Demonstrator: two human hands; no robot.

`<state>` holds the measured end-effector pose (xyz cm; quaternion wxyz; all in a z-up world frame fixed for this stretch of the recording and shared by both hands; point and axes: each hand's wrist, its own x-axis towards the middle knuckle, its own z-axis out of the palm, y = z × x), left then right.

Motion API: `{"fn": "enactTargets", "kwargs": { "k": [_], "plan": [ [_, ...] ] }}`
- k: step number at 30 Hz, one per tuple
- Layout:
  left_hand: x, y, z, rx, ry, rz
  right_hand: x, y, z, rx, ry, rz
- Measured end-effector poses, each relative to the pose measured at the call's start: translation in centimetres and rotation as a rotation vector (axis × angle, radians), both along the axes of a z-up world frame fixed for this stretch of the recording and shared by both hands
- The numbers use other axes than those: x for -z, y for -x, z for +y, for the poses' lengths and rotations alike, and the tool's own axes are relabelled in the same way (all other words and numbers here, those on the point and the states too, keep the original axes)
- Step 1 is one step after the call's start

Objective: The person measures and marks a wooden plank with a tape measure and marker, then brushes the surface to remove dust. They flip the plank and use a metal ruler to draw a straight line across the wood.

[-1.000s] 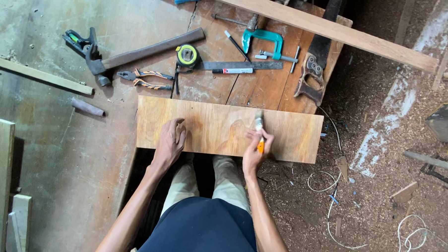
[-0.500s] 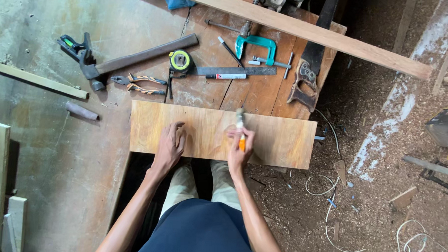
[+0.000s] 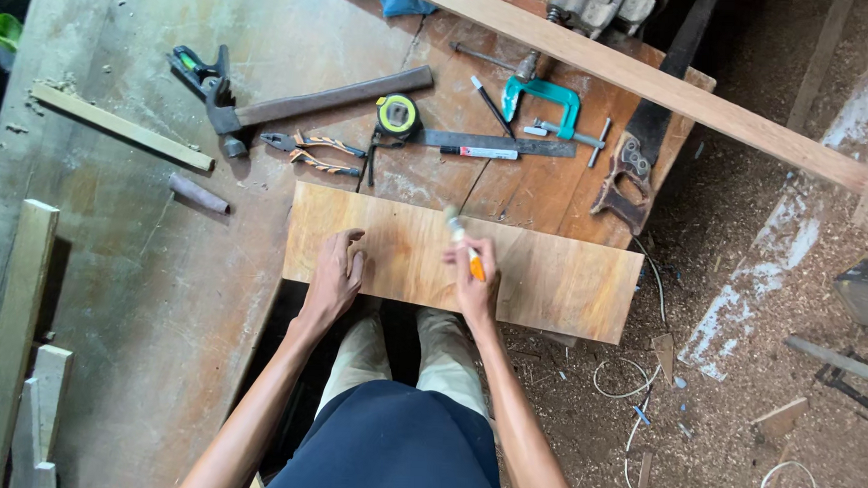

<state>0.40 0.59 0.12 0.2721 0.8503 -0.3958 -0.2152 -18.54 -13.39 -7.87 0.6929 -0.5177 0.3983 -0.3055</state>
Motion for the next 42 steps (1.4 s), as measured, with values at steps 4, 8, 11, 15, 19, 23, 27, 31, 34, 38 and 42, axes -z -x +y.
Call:
{"fn": "enactTargets", "kwargs": {
  "k": [4,8,11,15,19,23,27,31,34,38,42],
  "plan": [
    [0.2,-0.7,1.5,0.001,0.008,0.013,-0.2,-1.0,1.4,-0.220,-0.095,-0.027],
    [0.1,-2.3,2.7,-0.006,0.008,0.000,-1.1,-2.9,2.1,-0.264,-0.193,-0.152],
    [0.0,-3.4,3.4,0.006,0.045,-0.008,-1.8,-3.4,3.2,-0.057,-0.030,-0.001],
    [-0.5,-4.9,5.5,-0.048,0.049,0.035,-2.2,-4.1,6.0,-0.503,-0.332,-0.068],
    [-0.1,-7.0,4.9,-0.043,0.086,0.010,-1.3,-5.5,6.2,-0.009,0.080,0.006],
    [-0.1,-7.8,6.6,-0.042,0.065,0.026,-1.0,-6.1,9.5,-0.170,-0.127,-0.110],
    [-0.3,-9.2,7.1,-0.019,0.116,0.029,-0.9,-9.0,9.7,0.228,0.024,0.003],
    [-1.0,-10.4,8.3,0.008,0.106,0.004,-1.6,-11.7,10.4,-0.165,-0.213,-0.064],
    [-1.7,-11.6,10.2,-0.033,0.091,0.010,-2.1,-14.6,10.9,0.011,-0.101,-0.086],
    [-1.9,-13.0,11.6,-0.054,0.098,0.003,-2.8,-17.6,11.3,-0.036,-0.090,-0.025],
    [-1.9,-13.9,13.2,-0.073,0.107,-0.030,-3.2,-19.0,12.0,-0.335,-0.190,-0.180]
  ]
}}
